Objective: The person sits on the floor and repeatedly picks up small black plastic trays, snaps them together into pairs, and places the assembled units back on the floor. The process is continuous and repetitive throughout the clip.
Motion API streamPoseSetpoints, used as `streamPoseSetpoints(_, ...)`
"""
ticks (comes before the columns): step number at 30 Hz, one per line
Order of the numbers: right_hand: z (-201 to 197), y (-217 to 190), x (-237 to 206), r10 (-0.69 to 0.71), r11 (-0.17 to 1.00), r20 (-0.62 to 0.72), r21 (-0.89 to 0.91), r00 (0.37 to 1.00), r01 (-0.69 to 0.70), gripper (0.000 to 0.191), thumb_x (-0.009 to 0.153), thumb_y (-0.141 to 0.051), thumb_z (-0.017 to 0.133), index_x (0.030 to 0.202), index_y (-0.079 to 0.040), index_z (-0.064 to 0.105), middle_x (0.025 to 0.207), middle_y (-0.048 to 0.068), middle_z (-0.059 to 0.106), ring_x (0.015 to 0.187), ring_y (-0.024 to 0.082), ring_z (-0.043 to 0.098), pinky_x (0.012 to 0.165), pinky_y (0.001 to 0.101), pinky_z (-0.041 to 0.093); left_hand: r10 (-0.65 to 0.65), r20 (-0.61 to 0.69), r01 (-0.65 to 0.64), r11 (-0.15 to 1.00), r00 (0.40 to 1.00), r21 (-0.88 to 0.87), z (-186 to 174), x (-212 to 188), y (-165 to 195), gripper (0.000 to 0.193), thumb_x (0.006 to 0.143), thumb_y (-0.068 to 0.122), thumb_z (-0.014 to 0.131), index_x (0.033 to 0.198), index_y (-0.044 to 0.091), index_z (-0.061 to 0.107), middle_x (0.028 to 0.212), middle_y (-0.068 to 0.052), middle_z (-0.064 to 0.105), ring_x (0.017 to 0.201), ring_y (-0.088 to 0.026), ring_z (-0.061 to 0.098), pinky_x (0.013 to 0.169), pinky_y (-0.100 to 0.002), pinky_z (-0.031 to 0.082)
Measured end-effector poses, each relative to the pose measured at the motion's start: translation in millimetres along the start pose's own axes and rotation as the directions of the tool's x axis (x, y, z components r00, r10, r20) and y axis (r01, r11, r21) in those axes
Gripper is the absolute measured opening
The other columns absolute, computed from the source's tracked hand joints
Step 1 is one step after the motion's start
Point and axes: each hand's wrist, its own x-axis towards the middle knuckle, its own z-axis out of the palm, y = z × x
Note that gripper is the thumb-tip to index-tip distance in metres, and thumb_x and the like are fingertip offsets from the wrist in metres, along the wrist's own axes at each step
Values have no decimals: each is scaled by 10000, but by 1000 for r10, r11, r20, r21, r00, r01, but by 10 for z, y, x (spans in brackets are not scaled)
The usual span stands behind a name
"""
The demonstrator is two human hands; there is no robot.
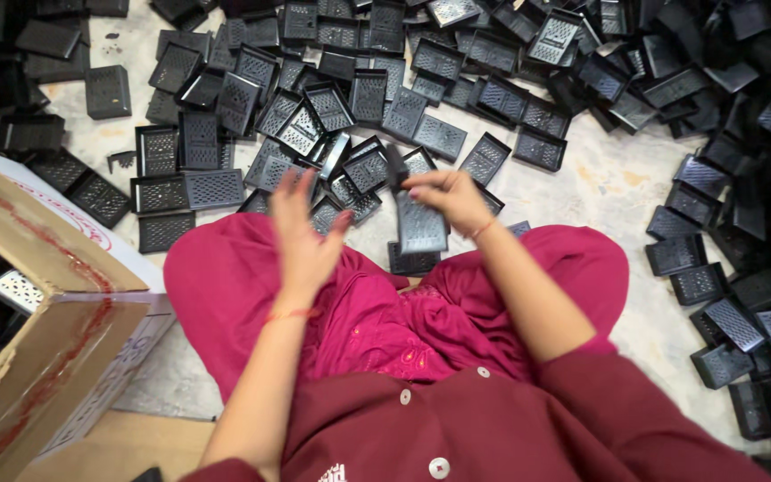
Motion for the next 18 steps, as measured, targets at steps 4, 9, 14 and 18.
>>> streamPoseSetpoints(4, 340, 133, -213, 91, 986, 146, 125, 985, -109, 235, 900, -37, 748, 1129, 11, 771, 1006, 60, 782, 848, 97, 701, 793, 257, 567, -169, 618, 641, 202, 768, -741, 897, 117, -63, 734, 980, 349, 689, 1599, 176, 335, 1439, -175, 520, 1323, -281, 522, 1110, -371, 432)
streamPoseSetpoints(9, 444, 261, -170, 85, 994, 176, 45, 981, -95, 217, 911, -47, 762, 1117, 22, 761, 1033, 59, 774, 902, 94, 695, 819, 256, 559, -148, 815, 772, -263, 561, -579, 1166, -240, -338, 617, 971, 432, 658, 1515, 207, 476, 1313, -126, 642, 1148, -269, 646, 958, -437, 553)
streamPoseSetpoints(14, 366, 208, 51, -91, 995, -29, 47, 995, 92, 346, 866, -117, 791, 1181, -4, 703, 1107, 68, 738, 973, 143, 709, 880, 304, 583, -79, 857, 749, -451, 509, -486, 1142, -192, -494, 754, 859, 720, 552, 1413, 210, 527, 1269, -80, 686, 1122, -268, 695, 920, -479, 598)
streamPoseSetpoints(18, 460, 304, 38, -441, 620, -85, -749, 893, 235, 390, 847, -273, 815, 1152, -55, 704, 1131, 160, 676, 1049, 286, 669, 921, 370, 538, 62, 897, 828, -415, 438, -376, 1234, -190, -475, 891, 896, 801, 480, 1445, 102, 538, 1305, -130, 671, 1159, -302, 675, 977, -508, 593)
